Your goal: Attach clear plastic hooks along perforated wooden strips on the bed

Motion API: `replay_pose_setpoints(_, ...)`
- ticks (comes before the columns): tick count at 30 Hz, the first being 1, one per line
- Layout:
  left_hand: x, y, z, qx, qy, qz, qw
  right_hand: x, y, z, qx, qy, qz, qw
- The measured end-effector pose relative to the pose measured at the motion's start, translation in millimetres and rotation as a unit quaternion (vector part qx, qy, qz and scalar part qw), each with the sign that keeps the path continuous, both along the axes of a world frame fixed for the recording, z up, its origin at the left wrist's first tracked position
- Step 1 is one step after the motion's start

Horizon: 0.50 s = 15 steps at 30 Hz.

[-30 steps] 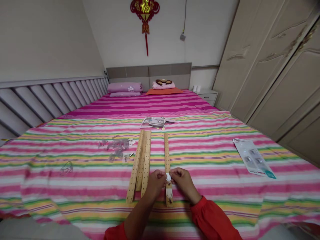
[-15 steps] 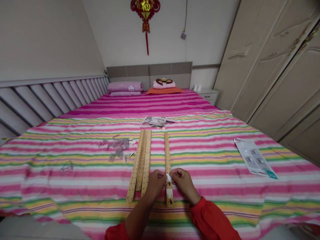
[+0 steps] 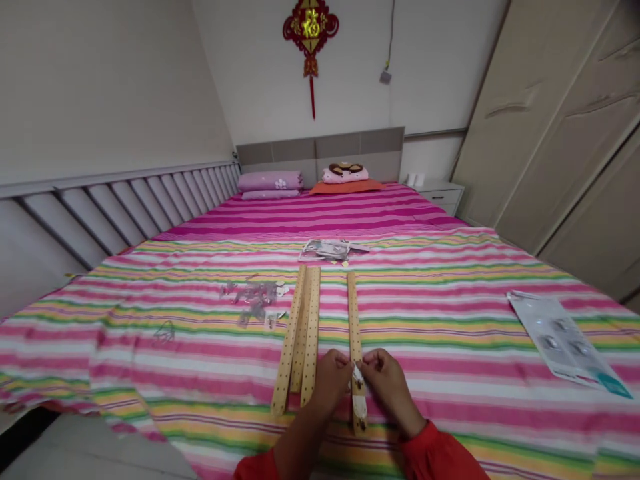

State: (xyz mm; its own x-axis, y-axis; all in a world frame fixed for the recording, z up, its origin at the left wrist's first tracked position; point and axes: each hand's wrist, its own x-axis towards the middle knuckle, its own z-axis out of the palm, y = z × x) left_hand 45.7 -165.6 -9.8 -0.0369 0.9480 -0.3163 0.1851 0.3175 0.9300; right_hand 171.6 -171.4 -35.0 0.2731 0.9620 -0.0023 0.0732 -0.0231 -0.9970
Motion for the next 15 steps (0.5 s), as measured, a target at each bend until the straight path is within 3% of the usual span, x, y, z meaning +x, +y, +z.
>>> replay_pose_setpoints(5,1,-2,-0.7,-0.013,-0.005,0.000,1.000,1,2,1.9,-0.007,0.002,0.019,1.000)
replay_pose_setpoints(8,-8,-3,12.7,0.000,-0.023,-0.045,0.999,3,-2,7.7,-0.029,0.045,0.040,0.998)
replay_pose_setpoints(10,-24,2,26.3,0.055,-0.019,-0.068,0.996,4,-5,11.4,-0.062,0.080,0.060,0.993)
replay_pose_setpoints(12,-48,12,39.1,0.128,0.024,-0.039,0.991,6,-7,13.7,-0.089,0.101,0.075,0.988)
replay_pose_setpoints(15,-89,36,49.5,0.225,0.166,0.062,0.958,6,-8,14.3,-0.095,0.107,0.076,0.987)
